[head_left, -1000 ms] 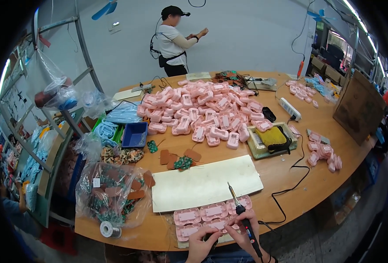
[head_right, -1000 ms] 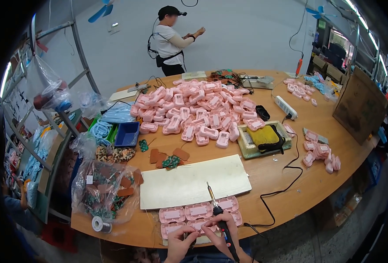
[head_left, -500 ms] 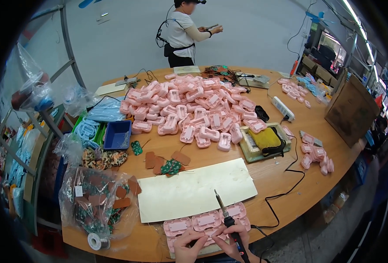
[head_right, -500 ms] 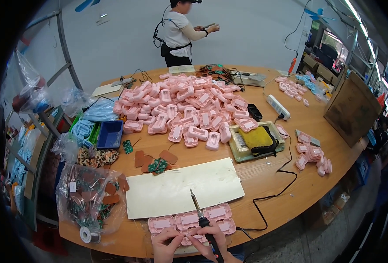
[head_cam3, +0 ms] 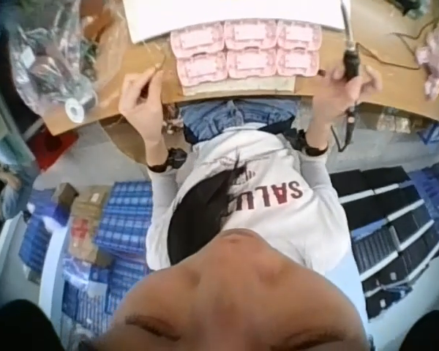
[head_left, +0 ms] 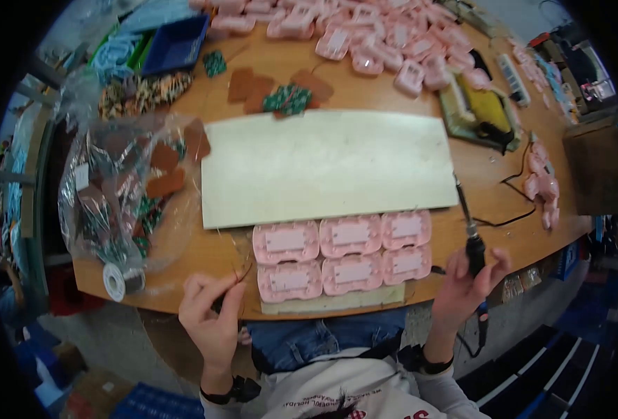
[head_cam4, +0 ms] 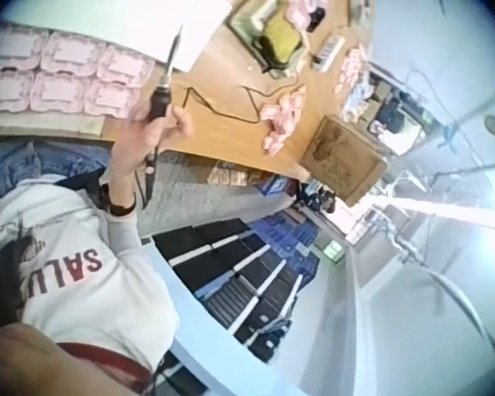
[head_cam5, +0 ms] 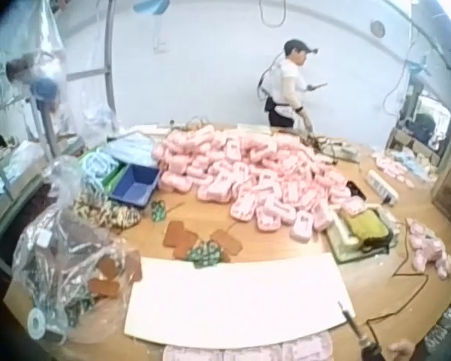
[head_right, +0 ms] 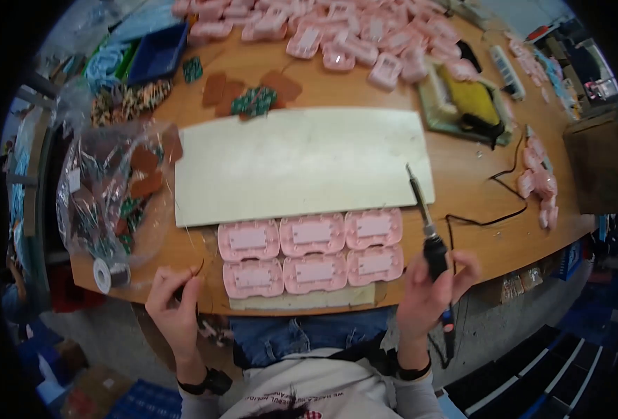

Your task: Soldering wires onto small electronic circuit boards inside pink plastic housings on an assembly line.

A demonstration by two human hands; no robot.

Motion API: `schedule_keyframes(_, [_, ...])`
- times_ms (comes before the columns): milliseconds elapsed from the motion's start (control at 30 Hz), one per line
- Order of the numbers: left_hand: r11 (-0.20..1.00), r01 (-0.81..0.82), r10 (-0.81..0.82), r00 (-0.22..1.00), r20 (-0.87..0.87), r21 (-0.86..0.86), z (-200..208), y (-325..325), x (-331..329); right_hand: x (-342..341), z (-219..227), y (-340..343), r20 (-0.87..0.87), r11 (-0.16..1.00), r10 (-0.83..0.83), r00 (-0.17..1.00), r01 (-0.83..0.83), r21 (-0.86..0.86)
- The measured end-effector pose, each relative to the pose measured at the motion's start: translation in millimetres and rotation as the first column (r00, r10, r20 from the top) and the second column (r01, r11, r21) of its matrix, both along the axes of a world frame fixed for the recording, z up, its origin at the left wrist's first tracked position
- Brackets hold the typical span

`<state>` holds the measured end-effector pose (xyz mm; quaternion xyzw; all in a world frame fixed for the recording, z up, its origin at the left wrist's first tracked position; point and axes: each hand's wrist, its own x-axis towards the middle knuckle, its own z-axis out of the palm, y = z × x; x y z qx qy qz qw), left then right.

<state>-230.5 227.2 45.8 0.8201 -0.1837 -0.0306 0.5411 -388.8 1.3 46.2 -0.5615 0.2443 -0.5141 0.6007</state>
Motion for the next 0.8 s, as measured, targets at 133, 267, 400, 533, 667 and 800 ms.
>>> schedule_keyframes(133, [0.995, 0.072, -0.064, 0.992, -0.111, 0.065, -15.0, 1.3, -5.1, -0.1, -12.6, 8.8, -0.093, 0.981, 0.193, 0.977, -0.193, 0.016])
schedule_keyframes(267, [0.983, 0.166, -0.155, 0.979, -0.130, 0.078, -18.7, -11.3, -8.1, -0.2, -16.3, 28.5, -0.278, 0.956, 0.293, 0.915, -0.290, 0.051])
schedule_keyframes(400, [0.965, 0.228, -0.223, 0.974, -0.049, 0.133, -24.0, -23.7, -0.4, 3.9, -18.7, 40.8, -0.258, 0.938, 0.342, 0.903, -0.315, 0.142])
schedule_keyframes(533, [0.932, 0.295, -0.294, 0.955, -0.034, 0.211, -21.4, -31.8, 8.0, 10.8, -23.8, 42.0, -0.271, 0.957, 0.280, 0.921, -0.248, 0.149])
schedule_keyframes(667, [0.879, 0.358, -0.382, 0.924, 0.018, 0.314, -23.4, -37.8, 17.9, 17.5, -23.3, 37.7, -0.335, 0.951, 0.309, 0.890, -0.277, 0.140])
schedule_keyframes(800, [0.845, 0.391, -0.437, 0.898, 0.050, 0.365, -25.4, -41.6, 23.0, 22.4, -26.0, 33.8, -0.361, 0.930, 0.367, 0.857, -0.332, 0.158])
